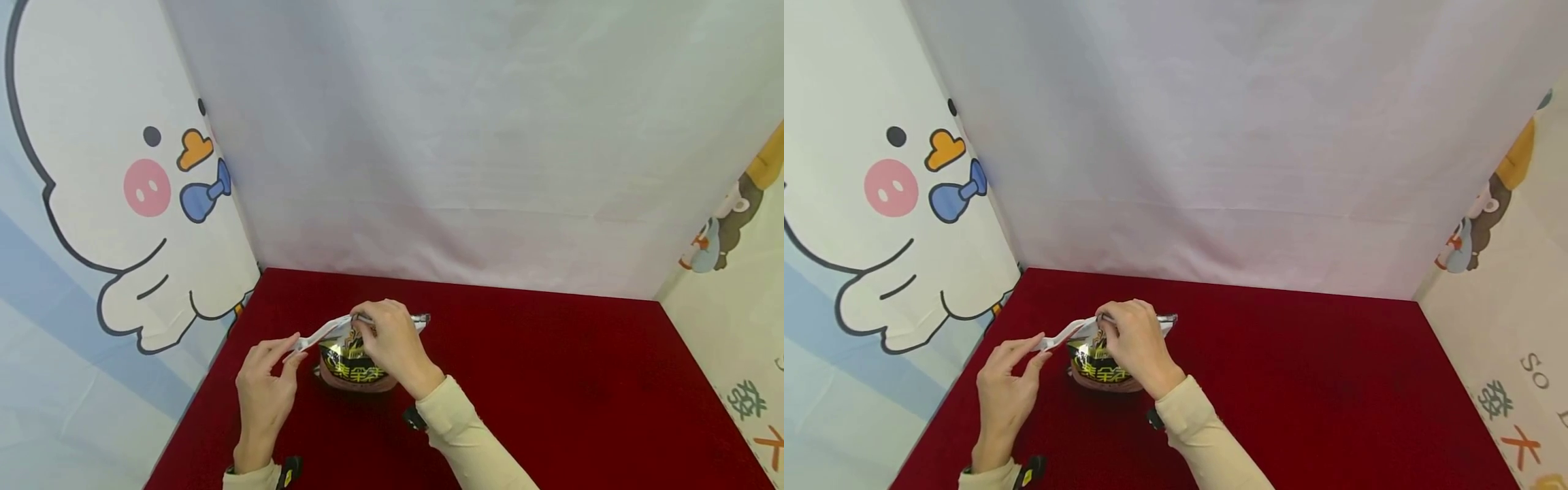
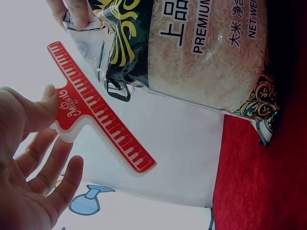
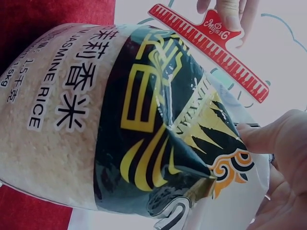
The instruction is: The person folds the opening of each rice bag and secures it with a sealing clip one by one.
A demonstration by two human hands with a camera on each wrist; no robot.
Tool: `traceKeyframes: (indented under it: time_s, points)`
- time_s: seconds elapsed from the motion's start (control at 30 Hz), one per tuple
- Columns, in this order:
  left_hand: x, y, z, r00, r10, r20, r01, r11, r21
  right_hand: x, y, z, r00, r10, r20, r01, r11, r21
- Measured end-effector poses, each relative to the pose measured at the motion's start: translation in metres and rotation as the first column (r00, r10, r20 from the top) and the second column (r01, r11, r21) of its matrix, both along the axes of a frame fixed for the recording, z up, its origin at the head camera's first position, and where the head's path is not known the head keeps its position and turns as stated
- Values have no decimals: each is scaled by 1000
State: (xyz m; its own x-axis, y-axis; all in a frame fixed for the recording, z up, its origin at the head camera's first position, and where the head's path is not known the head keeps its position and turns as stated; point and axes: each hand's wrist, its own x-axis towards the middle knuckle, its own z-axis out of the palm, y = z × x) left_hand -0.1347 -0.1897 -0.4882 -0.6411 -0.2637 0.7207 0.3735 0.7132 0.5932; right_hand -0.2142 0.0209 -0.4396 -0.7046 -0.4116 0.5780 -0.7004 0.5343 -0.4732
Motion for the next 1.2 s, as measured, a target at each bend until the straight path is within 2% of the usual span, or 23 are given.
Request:
traceKeyframes:
  time_s: [0.17, 0.4, 0.57, 0.87, 1.03, 1.2]
  points:
    - [-1, 0, 0, 999, -3, -34, 3, 1000, 12, 1, 0, 1, 1000, 5, 2, -5, 1000, -4]
    - [-1, -3, -2, 999, -2, -34, 2, 1000, -5, 3, -1, 2, 1000, 12, -3, -12, 1000, -2]
    - [-2, -3, -3, 999, -30, -20, 29, 1000, -8, 3, 0, 2, 1000, 13, -14, -13, 1000, 0]
    - [-8, -2, -2, 996, -70, -50, 68, 997, -36, 0, 2, 2, 1000, 14, 9, -14, 1000, 11]
    - [-12, -1, -4, 994, -95, -44, 93, 994, -49, -1, 4, 1, 1000, 24, 18, -24, 1000, 7]
    - [-16, 0, -6, 994, -101, -36, 99, 994, -47, -2, 6, 1, 999, 41, 15, -41, 999, 2]
